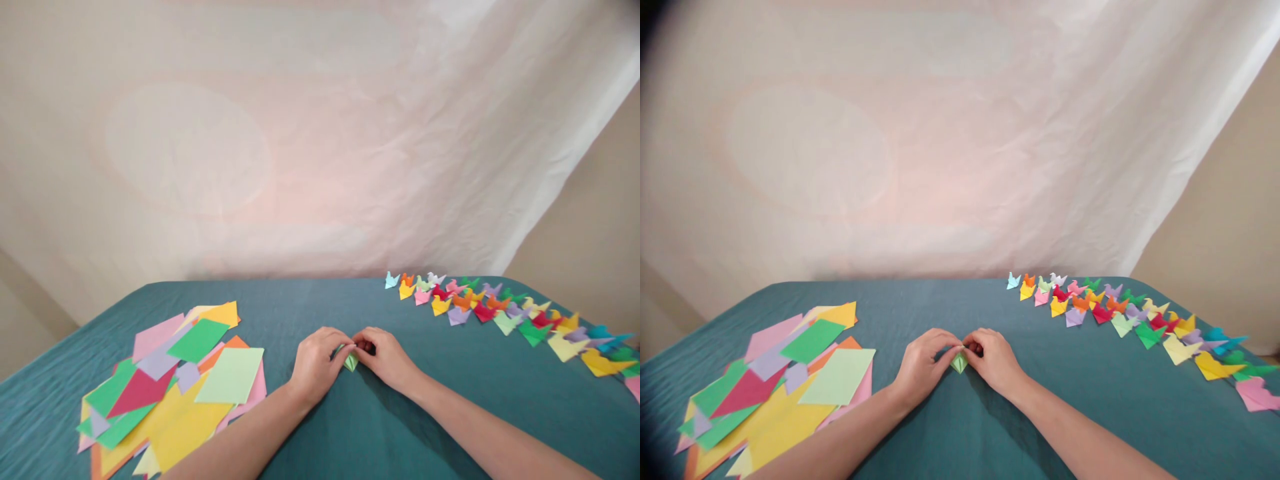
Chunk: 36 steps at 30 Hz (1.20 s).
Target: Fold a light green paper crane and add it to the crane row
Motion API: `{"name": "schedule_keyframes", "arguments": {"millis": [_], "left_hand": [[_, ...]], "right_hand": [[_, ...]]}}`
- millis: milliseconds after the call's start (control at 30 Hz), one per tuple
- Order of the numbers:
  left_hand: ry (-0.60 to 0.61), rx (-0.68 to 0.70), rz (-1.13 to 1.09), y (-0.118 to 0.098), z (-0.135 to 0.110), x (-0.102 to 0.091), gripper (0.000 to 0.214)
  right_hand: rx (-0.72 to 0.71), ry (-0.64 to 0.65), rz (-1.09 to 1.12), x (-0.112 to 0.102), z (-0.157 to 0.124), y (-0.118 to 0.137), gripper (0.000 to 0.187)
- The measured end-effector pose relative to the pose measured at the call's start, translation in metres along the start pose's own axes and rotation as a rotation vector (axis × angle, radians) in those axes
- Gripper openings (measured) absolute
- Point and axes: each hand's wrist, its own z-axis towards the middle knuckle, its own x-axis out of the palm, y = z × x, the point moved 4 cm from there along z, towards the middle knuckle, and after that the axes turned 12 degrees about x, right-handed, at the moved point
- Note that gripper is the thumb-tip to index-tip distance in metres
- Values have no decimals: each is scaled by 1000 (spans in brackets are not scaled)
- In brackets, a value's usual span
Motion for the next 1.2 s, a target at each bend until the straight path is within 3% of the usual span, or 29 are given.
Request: {"name": "schedule_keyframes", "arguments": {"millis": [633, 1200], "left_hand": [[27, 24, 21, 0, 0, 1, 15], [127, -9, 48, 0, 0, 6, 15]], "right_hand": [[1, -3, -15, 0, 0, 1, 9], [-20, 0, -6, -5, -2, -1, 9]]}}
